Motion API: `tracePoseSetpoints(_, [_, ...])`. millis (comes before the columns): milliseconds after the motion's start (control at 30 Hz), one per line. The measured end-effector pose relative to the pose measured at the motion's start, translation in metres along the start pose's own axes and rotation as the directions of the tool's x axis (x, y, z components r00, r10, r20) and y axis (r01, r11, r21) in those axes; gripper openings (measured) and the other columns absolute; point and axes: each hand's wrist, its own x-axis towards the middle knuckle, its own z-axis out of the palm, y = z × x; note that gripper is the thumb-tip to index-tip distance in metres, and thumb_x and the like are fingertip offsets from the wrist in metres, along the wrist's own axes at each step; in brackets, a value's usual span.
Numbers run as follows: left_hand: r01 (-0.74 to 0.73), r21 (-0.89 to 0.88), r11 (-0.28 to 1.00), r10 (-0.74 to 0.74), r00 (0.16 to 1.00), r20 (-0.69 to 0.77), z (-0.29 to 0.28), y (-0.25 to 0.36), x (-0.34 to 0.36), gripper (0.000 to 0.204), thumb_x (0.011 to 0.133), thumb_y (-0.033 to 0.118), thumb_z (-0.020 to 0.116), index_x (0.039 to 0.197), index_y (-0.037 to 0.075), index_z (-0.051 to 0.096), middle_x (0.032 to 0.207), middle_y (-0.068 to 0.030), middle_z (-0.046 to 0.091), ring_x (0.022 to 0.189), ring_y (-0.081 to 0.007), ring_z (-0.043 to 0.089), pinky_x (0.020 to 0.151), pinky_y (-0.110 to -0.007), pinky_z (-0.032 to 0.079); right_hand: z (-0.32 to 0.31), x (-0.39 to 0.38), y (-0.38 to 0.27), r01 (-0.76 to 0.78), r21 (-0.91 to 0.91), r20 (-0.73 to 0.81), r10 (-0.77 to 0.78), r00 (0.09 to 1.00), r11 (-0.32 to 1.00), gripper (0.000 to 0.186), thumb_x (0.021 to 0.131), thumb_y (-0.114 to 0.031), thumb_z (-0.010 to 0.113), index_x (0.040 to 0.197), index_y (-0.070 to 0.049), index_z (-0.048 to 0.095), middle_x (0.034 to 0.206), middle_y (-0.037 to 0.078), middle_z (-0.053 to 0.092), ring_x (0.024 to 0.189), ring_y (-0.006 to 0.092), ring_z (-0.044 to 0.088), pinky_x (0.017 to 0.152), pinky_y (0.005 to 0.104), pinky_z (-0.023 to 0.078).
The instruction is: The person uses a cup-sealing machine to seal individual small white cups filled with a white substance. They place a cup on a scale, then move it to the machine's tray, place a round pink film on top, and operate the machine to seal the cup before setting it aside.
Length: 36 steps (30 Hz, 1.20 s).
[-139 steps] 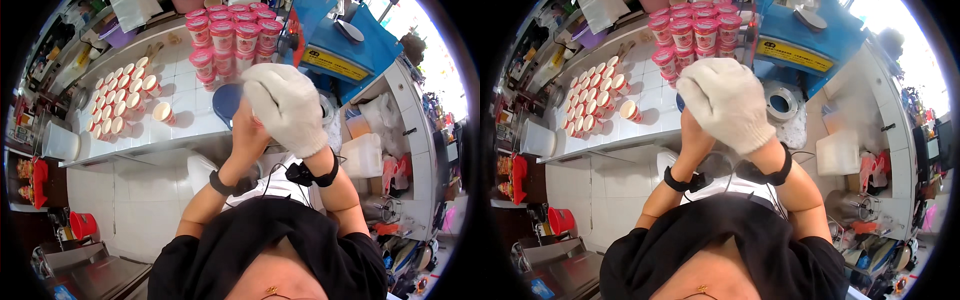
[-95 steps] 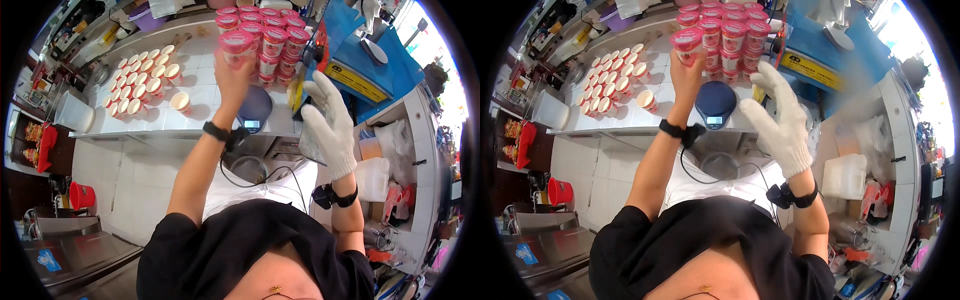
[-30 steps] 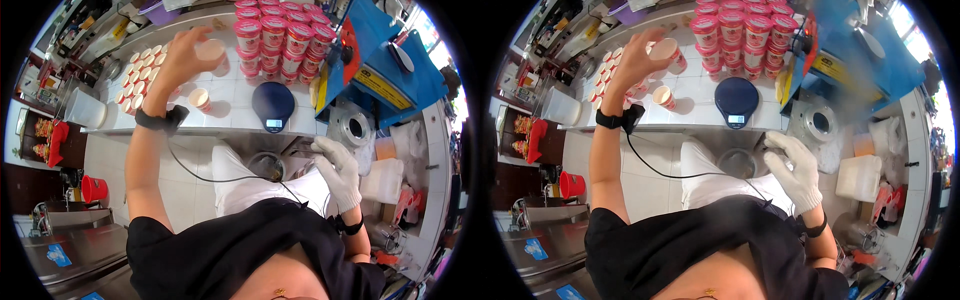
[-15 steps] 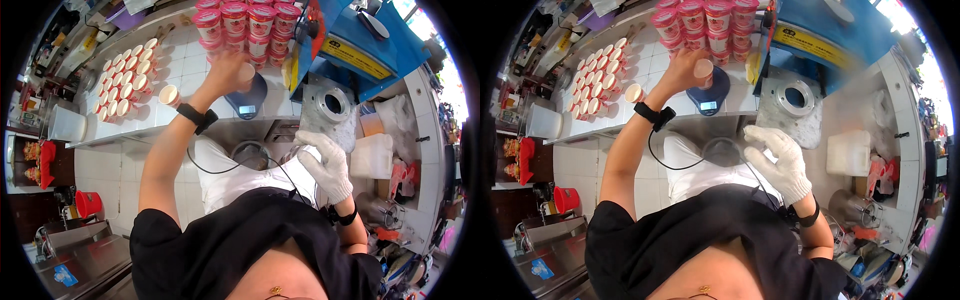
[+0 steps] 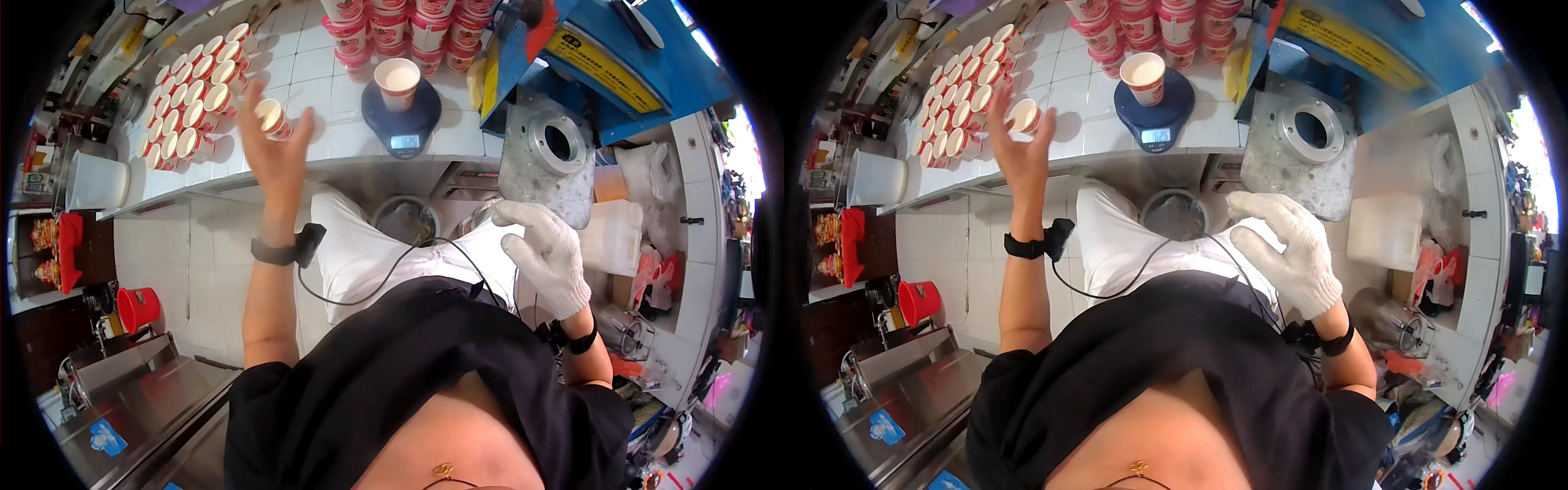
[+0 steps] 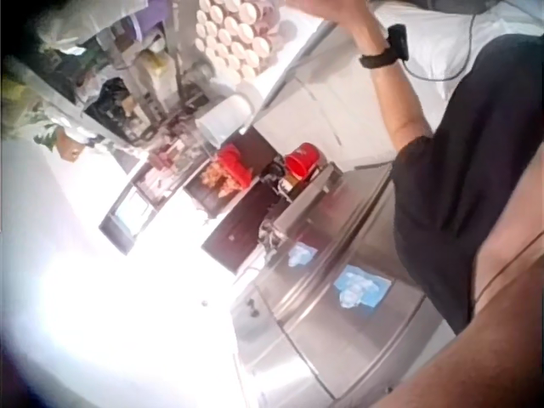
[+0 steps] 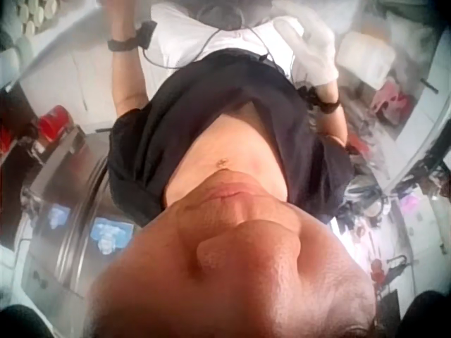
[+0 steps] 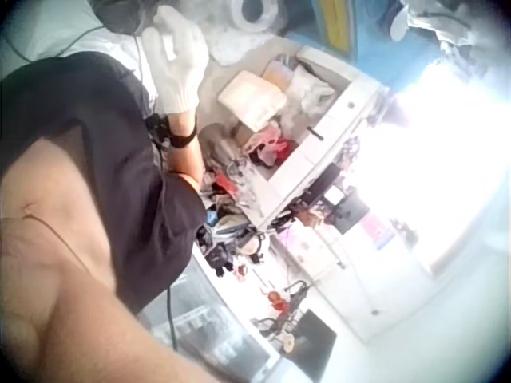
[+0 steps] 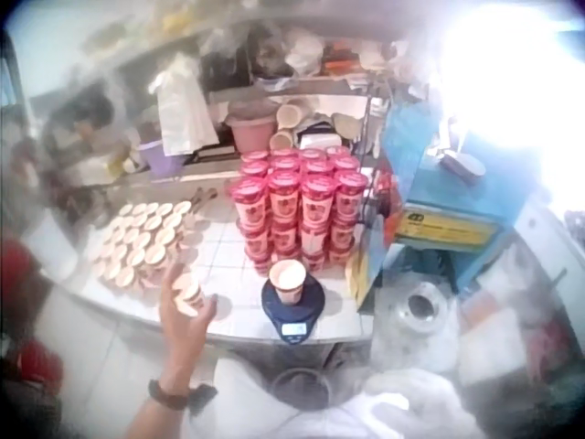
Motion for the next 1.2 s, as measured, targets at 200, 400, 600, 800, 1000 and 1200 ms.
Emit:
tracePoseSetpoints(200, [0.318,0.048,0.947,-0.305,0.936,-0.177,-0.008,-0.066,-0.031,0.106,0.077,0.027,0.093,0.160,0.003,0.030,0.155,-0.0196,0.047,0.141,-0.0316,0.049,0.110,-0.048,0.041,0.015,0.008,-0.009,-0.067,0.110,0.155,0.050,0.987,0.992,0.036,0.088,-0.010,0.075,0.124,-0.005,0.073,0.112,0.012,0.076,0.106,0.0268,0.073,0.095,0.0366,0.055])
tracePoseSetpoints(400, [0.447,-0.050,0.893,-0.450,0.889,-0.084,0.009,-0.127,-0.039,0.111,0.074,0.030,0.094,0.160,0.000,0.030,0.149,-0.0221,0.054,0.138,-0.0321,0.054,0.108,-0.045,0.044,0.046,0.042,-0.024,-0.210,0.214,0.407,0.109,0.907,0.954,0.036,0.096,-0.013,0.072,0.130,-0.001,0.070,0.119,0.013,0.075,0.111,0.0174,0.071,0.097,0.0301,0.055])
tracePoseSetpoints(600, [0.477,-0.049,0.878,-0.479,0.871,-0.109,0.022,-0.130,-0.021,0.071,0.073,0.033,0.093,0.130,0.001,0.066,0.123,-0.0145,0.073,0.111,-0.0278,0.070,0.097,-0.040,0.052,0.100,0.097,-0.030,-0.377,0.452,0.430,0.173,0.886,0.808,0.044,0.102,-0.022,0.068,0.138,0.002,0.063,0.123,0.009,0.072,0.111,0.0122,0.066,0.099,0.0289,0.052])
tracePoseSetpoints(800, [0.405,-0.118,0.907,-0.413,0.909,-0.059,0.017,-0.086,-0.021,0.065,0.073,0.029,0.094,0.128,0.005,0.068,0.120,-0.0111,0.075,0.111,-0.0243,0.070,0.095,-0.040,0.053,0.163,0.153,-0.035,-0.311,0.699,0.208,0.233,0.950,0.644,0.065,0.100,-0.029,0.071,0.151,0.004,0.048,0.119,0.008,0.067,0.099,0.0124,0.065,0.092,0.0283,0.053])
tracePoseSetpoints(1000, [0.322,-0.221,0.921,-0.310,0.947,0.085,0.021,-0.017,-0.029,0.067,0.072,0.024,0.094,0.131,0.005,0.067,0.125,-0.0132,0.073,0.113,-0.0271,0.069,0.096,-0.041,0.053,0.168,0.193,-0.027,-0.224,0.756,0.046,0.291,0.956,0.615,0.045,0.100,-0.031,0.071,0.131,0.001,0.066,0.105,0.003,0.069,0.090,0.0117,0.065,0.082,0.0278,0.053])
tracePoseSetpoints(1200, [0.329,-0.252,0.910,-0.300,0.943,0.147,0.032,0.005,-0.032,0.067,0.071,0.019,0.093,0.131,0.005,0.067,0.126,-0.0164,0.071,0.118,-0.0336,0.067,0.101,-0.043,0.053,0.137,0.163,-0.046,0.212,0.120,-0.137,-0.195,0.971,0.970,0.024,0.102,-0.026,0.067,0.110,-0.006,0.075,0.095,0.010,0.073,0.089,0.0179,0.071,0.081,0.0314,0.054])
